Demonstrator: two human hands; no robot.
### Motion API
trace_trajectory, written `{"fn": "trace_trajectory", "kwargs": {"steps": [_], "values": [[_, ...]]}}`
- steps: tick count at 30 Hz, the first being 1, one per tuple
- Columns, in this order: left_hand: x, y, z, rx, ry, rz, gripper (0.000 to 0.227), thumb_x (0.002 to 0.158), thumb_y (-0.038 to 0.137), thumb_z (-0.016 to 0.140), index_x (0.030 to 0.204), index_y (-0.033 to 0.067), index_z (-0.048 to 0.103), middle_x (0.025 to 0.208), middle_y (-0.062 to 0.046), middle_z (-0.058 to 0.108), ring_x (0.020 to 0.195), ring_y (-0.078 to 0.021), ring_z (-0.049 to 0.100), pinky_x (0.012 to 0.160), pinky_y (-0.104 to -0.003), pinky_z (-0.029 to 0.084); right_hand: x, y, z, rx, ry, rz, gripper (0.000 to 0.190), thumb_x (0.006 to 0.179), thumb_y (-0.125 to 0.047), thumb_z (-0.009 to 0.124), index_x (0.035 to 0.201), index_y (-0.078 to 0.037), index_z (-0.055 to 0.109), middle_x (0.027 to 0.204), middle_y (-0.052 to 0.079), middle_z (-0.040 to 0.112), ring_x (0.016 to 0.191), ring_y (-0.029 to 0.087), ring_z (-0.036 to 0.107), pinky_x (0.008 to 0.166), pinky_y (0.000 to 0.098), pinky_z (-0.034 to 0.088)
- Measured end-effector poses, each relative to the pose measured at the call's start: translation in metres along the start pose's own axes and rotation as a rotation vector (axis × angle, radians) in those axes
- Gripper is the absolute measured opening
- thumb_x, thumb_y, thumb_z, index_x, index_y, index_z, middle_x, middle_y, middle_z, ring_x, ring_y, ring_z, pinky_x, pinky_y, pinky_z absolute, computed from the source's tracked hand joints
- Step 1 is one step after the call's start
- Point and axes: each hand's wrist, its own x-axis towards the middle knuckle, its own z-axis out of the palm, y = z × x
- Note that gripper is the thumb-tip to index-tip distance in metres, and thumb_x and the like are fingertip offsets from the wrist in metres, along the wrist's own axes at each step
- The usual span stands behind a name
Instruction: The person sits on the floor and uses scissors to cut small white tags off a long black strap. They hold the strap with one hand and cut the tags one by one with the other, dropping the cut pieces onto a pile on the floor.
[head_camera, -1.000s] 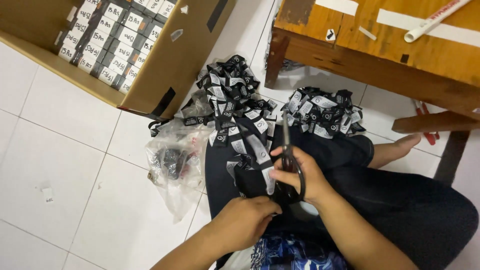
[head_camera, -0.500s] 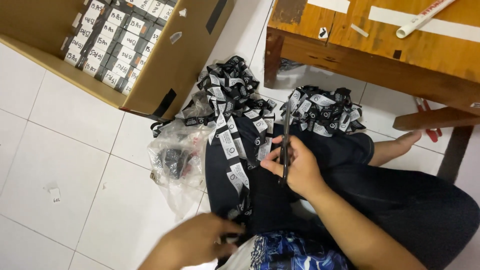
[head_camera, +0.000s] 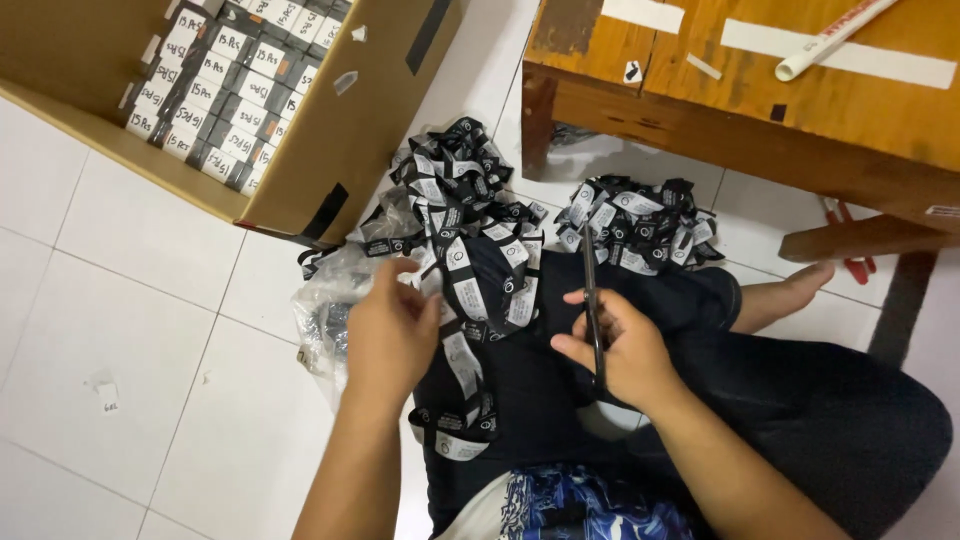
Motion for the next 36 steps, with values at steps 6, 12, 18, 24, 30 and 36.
{"fn": "trace_trajectory", "kwargs": {"steps": [6, 12, 18, 24, 30, 36], "values": [[-0.041, 0.008, -0.006, -0.380, -0.069, 0.729, 0.030, 0.070, -0.004, 0.047, 0.097, 0.0064, 0.052, 0.105, -0.012, 0.052, 0.103, -0.0261, 0.051, 0.083, -0.031, 0.045, -0.011, -0.039, 0.011, 0.109, -0.073, 0.053, 0.032, 0.066, -0.005, 0.070, 0.095, -0.008, 0.059, 0.070, 0.008, 0.066, 0.057, 0.016, 0.065, 0.059, 0.0237, 0.054], [-0.060, 0.019, 0.031, 0.032, -0.062, 1.018, 0.036, 0.081, 0.001, 0.044, 0.115, 0.0051, 0.052, 0.121, -0.004, 0.051, 0.059, -0.0191, 0.046, 0.044, -0.029, 0.039, -0.020, -0.044, 0.005, 0.391, 0.004, 0.034, 0.037, 0.067, -0.003, 0.063, 0.101, -0.005, 0.050, 0.085, 0.020, 0.067, 0.081, 0.024, 0.066, 0.075, 0.0316, 0.053], [-0.051, 0.021, 0.032, -0.160, -0.142, 0.989, 0.047, 0.068, -0.006, 0.049, 0.113, 0.0035, 0.052, 0.118, -0.009, 0.053, 0.091, -0.0245, 0.059, 0.075, -0.031, 0.050, -0.017, -0.038, -0.007, 0.218, 0.150, -0.140, 0.034, 0.066, 0.003, 0.068, 0.096, -0.010, 0.057, 0.073, 0.001, 0.055, 0.069, 0.009, 0.056, 0.070, 0.0208, 0.048], [-0.046, 0.034, 0.017, -0.559, -0.536, 0.757, 0.044, 0.073, -0.005, 0.050, 0.112, 0.0123, 0.052, 0.109, -0.010, 0.054, 0.099, -0.0221, 0.057, 0.088, -0.028, 0.044, -0.014, -0.034, -0.014, 0.291, 0.147, -0.161, 0.033, 0.066, 0.000, 0.069, 0.095, -0.009, 0.056, 0.060, -0.003, 0.047, 0.053, 0.004, 0.045, 0.052, 0.0164, 0.041], [-0.038, 0.050, 0.035, -0.691, -0.331, 0.721, 0.023, 0.071, 0.002, 0.062, 0.092, 0.0075, 0.065, 0.084, -0.007, 0.065, 0.074, -0.0228, 0.059, 0.065, -0.030, 0.047, -0.003, -0.030, -0.024, 0.323, 0.183, -0.225, 0.038, 0.060, 0.003, 0.072, 0.095, -0.001, 0.058, 0.067, 0.011, 0.061, 0.055, 0.012, 0.058, 0.052, 0.0207, 0.048], [-0.027, 0.063, 0.037, -0.768, -0.368, 0.776, 0.025, 0.065, -0.001, 0.066, 0.090, 0.0066, 0.065, 0.084, -0.010, 0.064, 0.068, -0.0245, 0.059, 0.060, -0.031, 0.048, 0.005, -0.040, -0.044, 0.213, 0.163, -0.271, 0.046, 0.059, 0.000, 0.075, 0.102, -0.001, 0.058, 0.071, 0.010, 0.062, 0.059, 0.010, 0.058, 0.057, 0.0206, 0.049]]}}
